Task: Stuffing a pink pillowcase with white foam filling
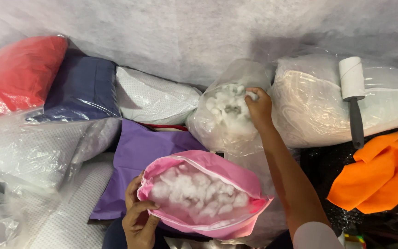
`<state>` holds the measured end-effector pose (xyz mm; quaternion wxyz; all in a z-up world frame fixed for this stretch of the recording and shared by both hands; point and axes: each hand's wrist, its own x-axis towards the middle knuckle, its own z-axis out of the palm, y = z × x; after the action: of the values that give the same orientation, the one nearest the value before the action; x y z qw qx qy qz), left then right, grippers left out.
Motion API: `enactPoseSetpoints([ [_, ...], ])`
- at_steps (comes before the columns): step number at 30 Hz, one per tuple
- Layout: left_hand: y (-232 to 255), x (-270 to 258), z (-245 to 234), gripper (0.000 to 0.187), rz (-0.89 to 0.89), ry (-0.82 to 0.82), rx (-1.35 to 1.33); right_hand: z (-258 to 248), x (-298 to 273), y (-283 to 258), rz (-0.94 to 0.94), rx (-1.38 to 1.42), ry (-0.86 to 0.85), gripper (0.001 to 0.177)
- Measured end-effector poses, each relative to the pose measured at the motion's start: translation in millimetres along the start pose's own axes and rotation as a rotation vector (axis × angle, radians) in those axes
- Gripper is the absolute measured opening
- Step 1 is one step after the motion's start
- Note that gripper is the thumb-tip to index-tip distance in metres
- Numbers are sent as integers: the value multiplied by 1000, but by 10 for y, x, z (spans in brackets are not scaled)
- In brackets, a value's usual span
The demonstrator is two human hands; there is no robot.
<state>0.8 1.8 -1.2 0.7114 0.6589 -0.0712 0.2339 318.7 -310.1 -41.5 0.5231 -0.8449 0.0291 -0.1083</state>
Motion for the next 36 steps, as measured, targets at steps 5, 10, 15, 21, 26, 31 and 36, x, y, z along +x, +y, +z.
enactPoseSetpoints([
  [5, 81, 13, -9, 13, -36, 34, 80, -261, -497, -707, -15, 204, -56, 26],
  [10, 138, 19, 29, 17, 29, 44, 7, -655, -1176, -1619, -224, 272, -216, 27],
  [15, 181, -25, 76, 13, 49, 56, 12, -730, -1712, -1943, -398, 316, -392, 28],
  [21, 203, -21, 158, 9, 167, 103, -45, -583, -2221, -2108, -735, 10, -446, 32],
  [26, 197, -80, 114, 8, 119, 131, -26, -655, -2468, -1994, -769, -193, -372, 29],
  [31, 221, -109, 106, 10, 81, 122, -31, -283, -2578, -1700, -689, -283, -469, 37],
  [36, 297, -101, 64, 11, 10, 84, 17, -38, -2569, -1564, -742, -154, -391, 36],
])
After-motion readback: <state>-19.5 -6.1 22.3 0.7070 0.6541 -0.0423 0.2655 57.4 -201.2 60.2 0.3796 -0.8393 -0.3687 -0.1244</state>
